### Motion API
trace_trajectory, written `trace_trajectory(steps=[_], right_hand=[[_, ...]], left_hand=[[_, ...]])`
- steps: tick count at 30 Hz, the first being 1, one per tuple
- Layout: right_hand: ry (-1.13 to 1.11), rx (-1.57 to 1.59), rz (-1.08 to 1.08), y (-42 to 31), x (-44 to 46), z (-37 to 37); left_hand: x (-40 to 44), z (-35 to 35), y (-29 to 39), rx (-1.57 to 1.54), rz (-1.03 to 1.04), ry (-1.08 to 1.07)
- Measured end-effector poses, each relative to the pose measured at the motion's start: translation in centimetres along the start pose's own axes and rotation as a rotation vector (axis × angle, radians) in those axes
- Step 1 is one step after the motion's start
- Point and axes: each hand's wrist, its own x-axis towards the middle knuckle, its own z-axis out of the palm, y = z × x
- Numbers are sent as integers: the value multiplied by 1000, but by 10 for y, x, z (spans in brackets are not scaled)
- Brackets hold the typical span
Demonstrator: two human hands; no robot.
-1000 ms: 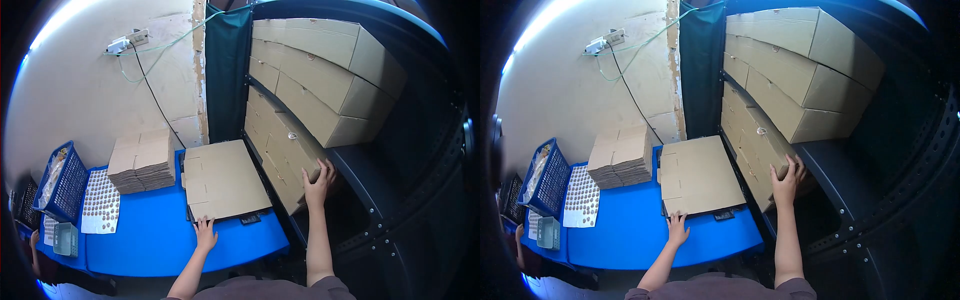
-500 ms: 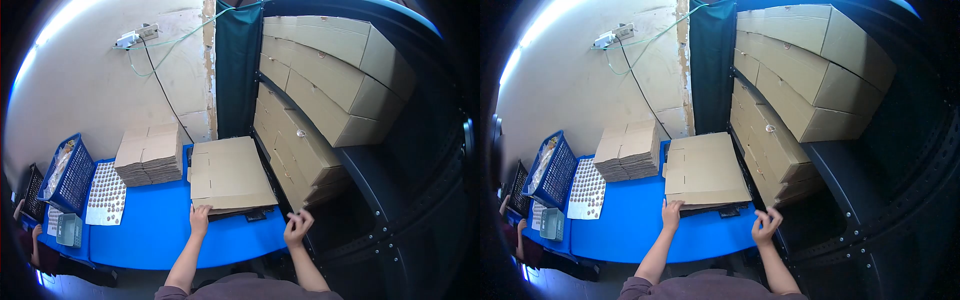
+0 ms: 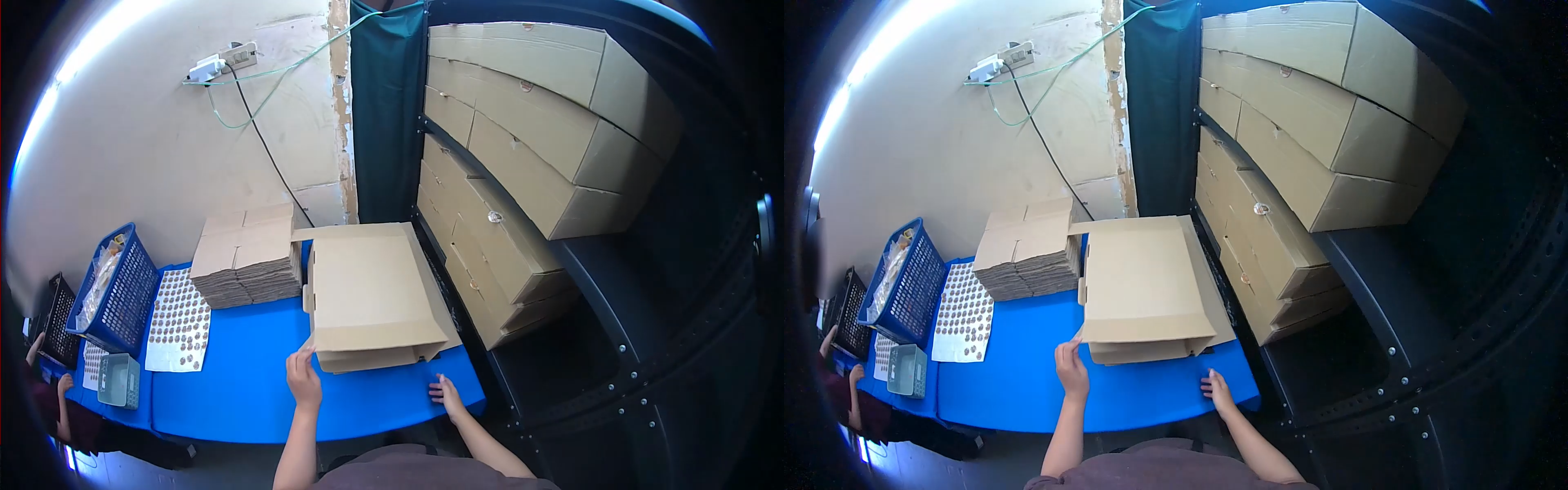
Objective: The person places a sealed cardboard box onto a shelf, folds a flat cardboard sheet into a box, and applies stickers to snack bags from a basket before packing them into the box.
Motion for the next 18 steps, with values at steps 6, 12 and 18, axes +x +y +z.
trace_trajectory(steps=[6,12,18], right_hand=[[58,528,84,-41,11,-8],[-20,503,43,-44,24,-9],[-17,740,155,-38,38,-10]], left_hand=[[-55,-21,-28,-29,0,-58],[-73,-23,-11,-34,82,-61],[-80,-11,9,-120,-148,-538]])
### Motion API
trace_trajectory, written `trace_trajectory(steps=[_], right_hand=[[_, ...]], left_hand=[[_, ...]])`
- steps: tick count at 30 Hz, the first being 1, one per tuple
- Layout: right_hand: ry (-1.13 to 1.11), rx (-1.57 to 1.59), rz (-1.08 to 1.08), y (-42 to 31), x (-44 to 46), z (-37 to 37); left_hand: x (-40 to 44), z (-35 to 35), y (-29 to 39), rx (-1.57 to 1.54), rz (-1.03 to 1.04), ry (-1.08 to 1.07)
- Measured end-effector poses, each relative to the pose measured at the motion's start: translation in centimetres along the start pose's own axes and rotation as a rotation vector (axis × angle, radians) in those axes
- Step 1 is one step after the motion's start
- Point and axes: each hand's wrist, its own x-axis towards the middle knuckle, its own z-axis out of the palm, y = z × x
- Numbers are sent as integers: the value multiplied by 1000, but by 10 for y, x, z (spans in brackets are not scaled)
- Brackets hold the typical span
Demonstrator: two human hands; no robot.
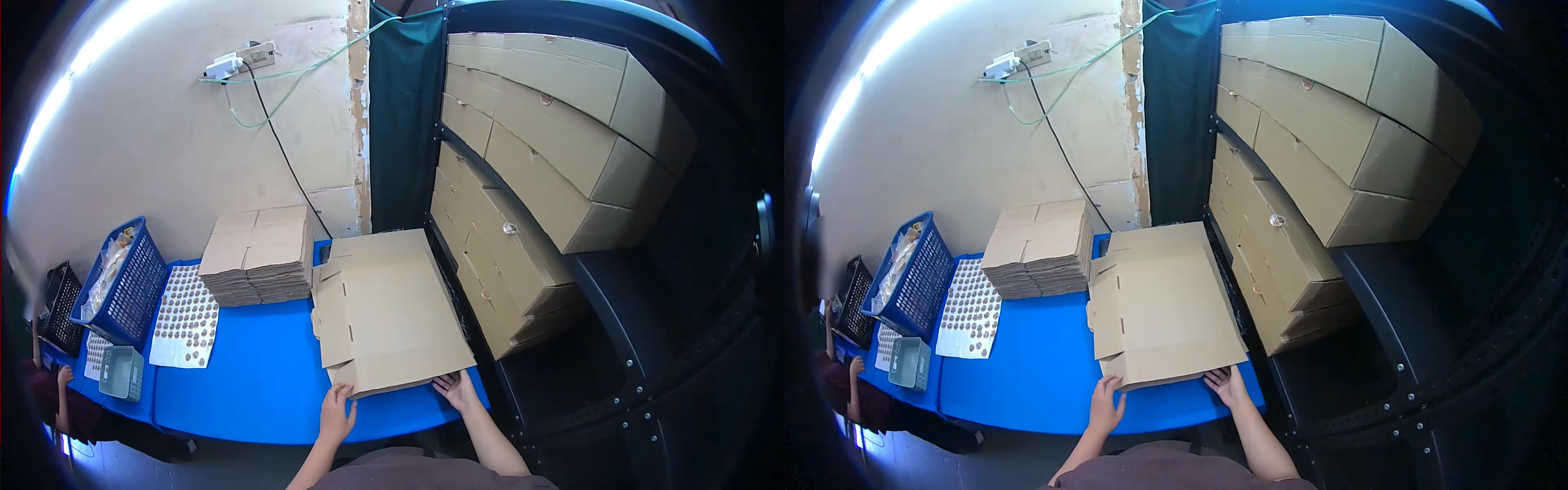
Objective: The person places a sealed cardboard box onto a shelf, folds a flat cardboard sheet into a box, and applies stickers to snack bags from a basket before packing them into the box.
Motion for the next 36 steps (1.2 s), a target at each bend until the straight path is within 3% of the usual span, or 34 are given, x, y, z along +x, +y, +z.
trace_trajectory(steps=[2,4,6,9,14,16,17,19,23,27,29,34,36], right_hand=[[-17,123,72,0,3,2],[-55,102,38,1,-2,6],[-59,121,34,2,0,4],[-261,317,121,-7,-1,10],[-248,162,39,-16,-9,28],[-220,117,9,-15,-12,29],[-218,121,7,-13,-12,25],[-158,43,-55,-12,-4,15],[47,37,-127,4,17,-22],[63,94,-18,-16,-4,3],[-67,105,-64,-26,-8,16],[-154,107,-138,-28,22,14],[-143,273,-108,-23,30,12]], left_hand=[[3,0,13,247,71,-42],[9,5,4,226,61,-104],[24,4,20,570,84,-156],[38,19,21,845,200,-241],[56,39,22,790,230,-309],[57,57,-4,412,237,-360],[52,59,-11,412,241,-364],[57,55,-8,446,370,-206],[70,41,5,346,372,-103],[83,24,27,338,446,-1],[79,16,33,351,478,15],[73,0,45,287,448,-33],[69,0,45,297,447,-40]])
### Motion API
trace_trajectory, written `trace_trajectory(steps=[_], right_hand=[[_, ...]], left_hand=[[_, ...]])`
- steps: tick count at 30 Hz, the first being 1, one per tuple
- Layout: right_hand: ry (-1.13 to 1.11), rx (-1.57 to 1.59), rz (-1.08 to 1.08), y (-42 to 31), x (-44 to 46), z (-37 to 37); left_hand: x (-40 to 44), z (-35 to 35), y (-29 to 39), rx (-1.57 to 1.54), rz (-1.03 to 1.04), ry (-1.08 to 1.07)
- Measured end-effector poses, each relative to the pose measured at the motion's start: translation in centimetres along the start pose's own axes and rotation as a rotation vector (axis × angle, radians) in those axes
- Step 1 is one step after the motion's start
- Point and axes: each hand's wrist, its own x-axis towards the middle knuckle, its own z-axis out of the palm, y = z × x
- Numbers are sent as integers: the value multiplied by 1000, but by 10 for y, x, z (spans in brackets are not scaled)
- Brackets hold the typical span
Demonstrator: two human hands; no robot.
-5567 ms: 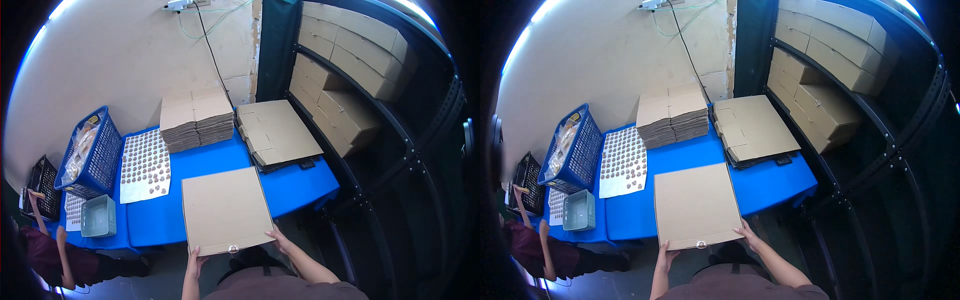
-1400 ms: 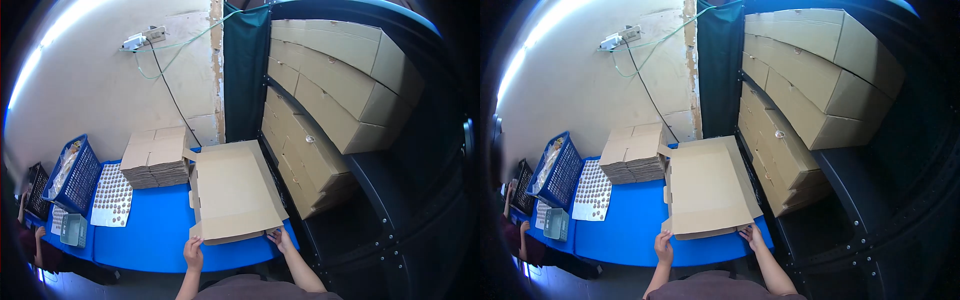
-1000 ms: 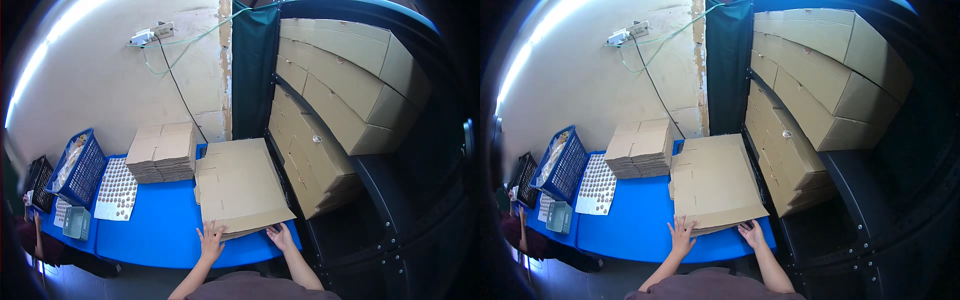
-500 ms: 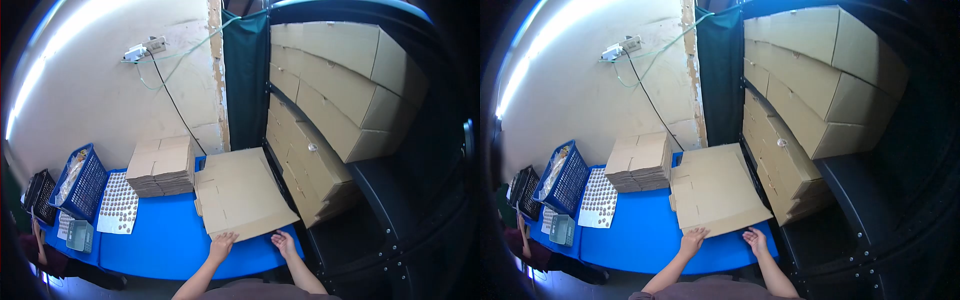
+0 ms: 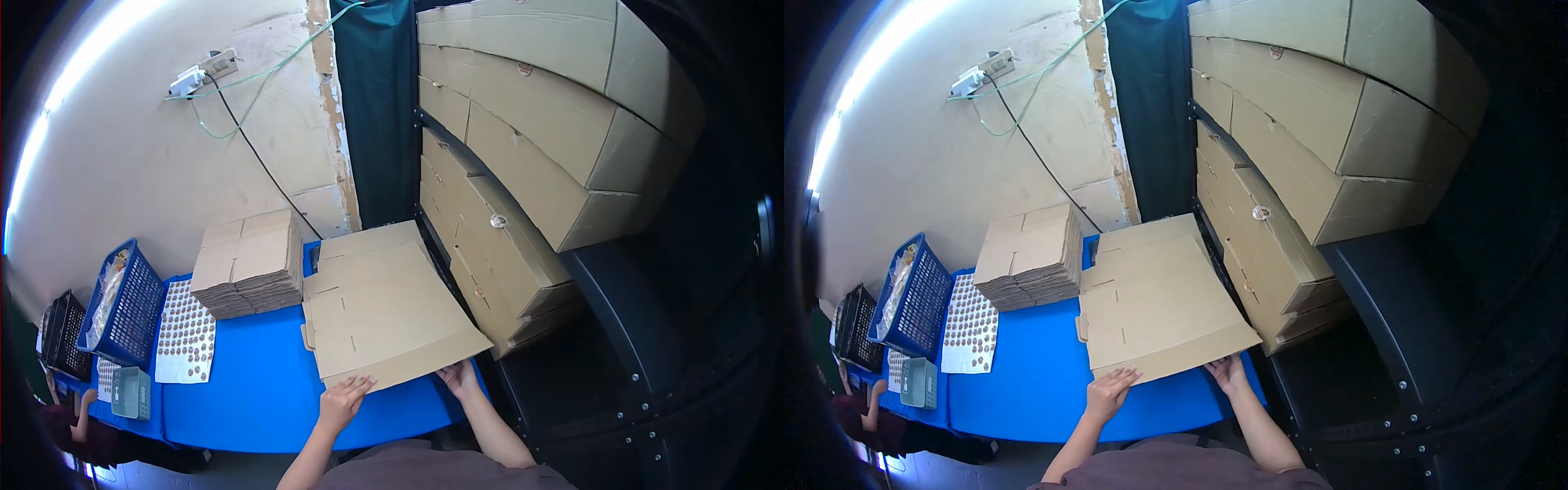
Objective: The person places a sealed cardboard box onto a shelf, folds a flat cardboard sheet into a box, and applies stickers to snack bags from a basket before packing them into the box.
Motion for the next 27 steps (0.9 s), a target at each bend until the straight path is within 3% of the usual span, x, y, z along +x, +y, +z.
trace_trajectory(steps=[4,8,12,14,18,20,24,26,27], right_hand=[[112,-88,30,10,1,-7],[56,-127,149,15,-16,-13],[-148,-18,192,7,-37,2],[-273,47,197,5,-47,13],[-250,116,211,11,-52,13],[-186,-64,187,17,-49,9],[-150,-29,212,23,-44,8],[-162,84,258,24,-47,17],[-163,83,262,26,-49,21]], left_hand=[[1,-8,2,-19,-22,30],[9,-23,0,-175,-156,-26],[17,-27,-2,-250,-217,8],[21,-28,-2,-308,-272,122],[30,-42,-5,-355,-330,231],[30,-51,-9,-374,-412,306],[31,-63,-14,-412,-411,467],[29,-67,-14,-479,-479,454],[27,-69,-16,-524,-596,324]])
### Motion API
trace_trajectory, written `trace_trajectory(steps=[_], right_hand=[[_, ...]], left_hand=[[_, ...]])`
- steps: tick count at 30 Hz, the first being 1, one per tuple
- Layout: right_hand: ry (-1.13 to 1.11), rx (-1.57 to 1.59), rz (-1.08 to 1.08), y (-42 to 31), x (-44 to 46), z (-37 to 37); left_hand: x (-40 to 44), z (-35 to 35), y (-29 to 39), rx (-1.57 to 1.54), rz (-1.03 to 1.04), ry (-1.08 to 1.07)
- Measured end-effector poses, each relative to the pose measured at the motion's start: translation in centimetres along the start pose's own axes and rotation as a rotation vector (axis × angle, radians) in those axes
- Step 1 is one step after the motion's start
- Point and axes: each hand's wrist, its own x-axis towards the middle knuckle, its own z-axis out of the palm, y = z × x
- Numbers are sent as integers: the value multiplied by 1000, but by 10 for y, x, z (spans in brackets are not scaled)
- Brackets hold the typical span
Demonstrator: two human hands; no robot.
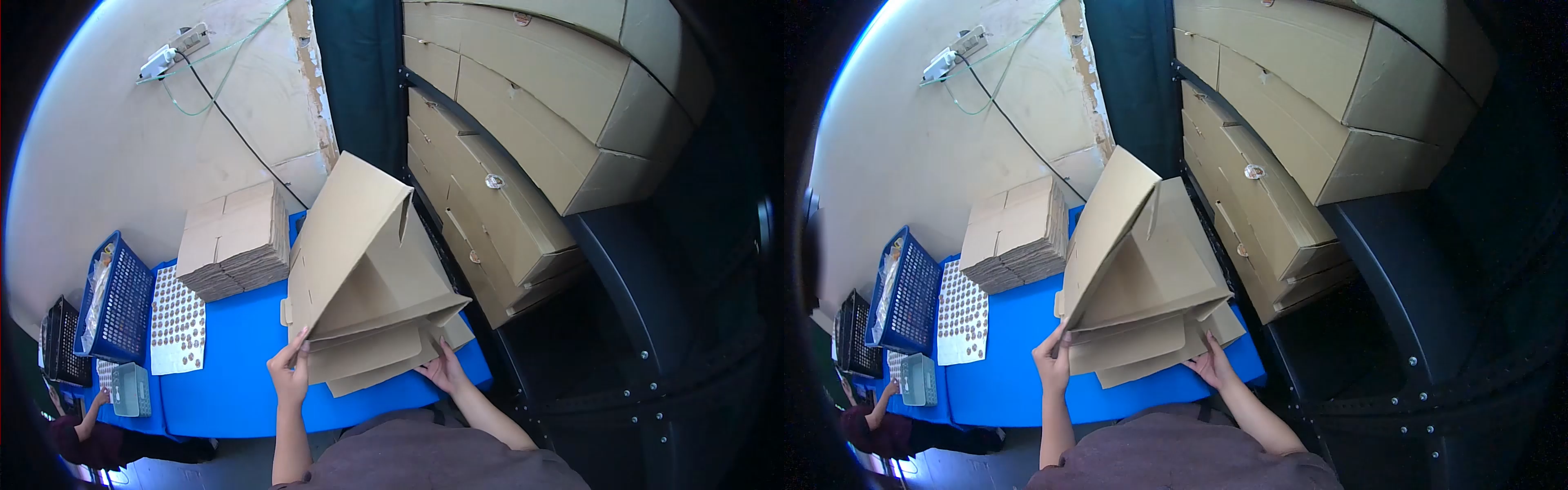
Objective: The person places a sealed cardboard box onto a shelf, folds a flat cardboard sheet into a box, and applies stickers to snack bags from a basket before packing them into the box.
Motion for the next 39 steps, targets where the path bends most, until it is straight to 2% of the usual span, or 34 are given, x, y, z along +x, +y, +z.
trace_trajectory(steps=[1,2,3,5,7,9,10,12,15,17,23,25,26,27,28,31,32,35,37,39], right_hand=[[-31,56,8,3,-1,2],[-61,110,16,3,-1,4],[-62,104,19,6,0,-4],[-171,-363,-8,15,5,-31],[-133,-350,3,19,-4,-24],[-231,-224,76,22,-8,-18],[-229,-226,79,23,-7,-15],[26,-124,97,29,-7,-10],[63,-292,33,40,-5,-18],[90,-269,14,48,-7,-19],[79,-287,-84,45,-5,17],[45,-317,-118,38,6,21],[-24,-340,-129,33,17,14],[-95,-363,-142,30,28,15],[-13,-413,-150,23,27,48],[8,-397,-192,16,54,63],[3,-359,-198,15,66,62],[7,-272,-192,12,107,43],[74,-233,-183,14,131,39],[149,-298,-270,23,155,28]], left_hand=[[-1,-3,-2,10,-147,-97],[-5,3,-26,-259,-77,-81],[-9,4,-33,-262,-78,-76],[-13,5,-40,-311,-108,-172],[-16,6,-17,-198,-127,-226],[-21,8,-6,-17,71,-353],[-25,9,2,41,87,-389],[-28,8,10,63,135,-440],[-32,-1,27,90,234,-485],[-33,-14,44,97,279,-472],[-39,-69,69,122,409,-262],[-43,-89,69,52,478,-2],[-44,-98,67,58,481,2],[-46,-108,65,20,514,129],[-49,-120,62,-19,547,259],[-60,-162,35,-89,531,407],[-65,-175,23,-36,486,539],[-76,-212,12,-59,405,732],[-79,-231,11,-119,421,835],[-85,-260,4,-155,434,926]])
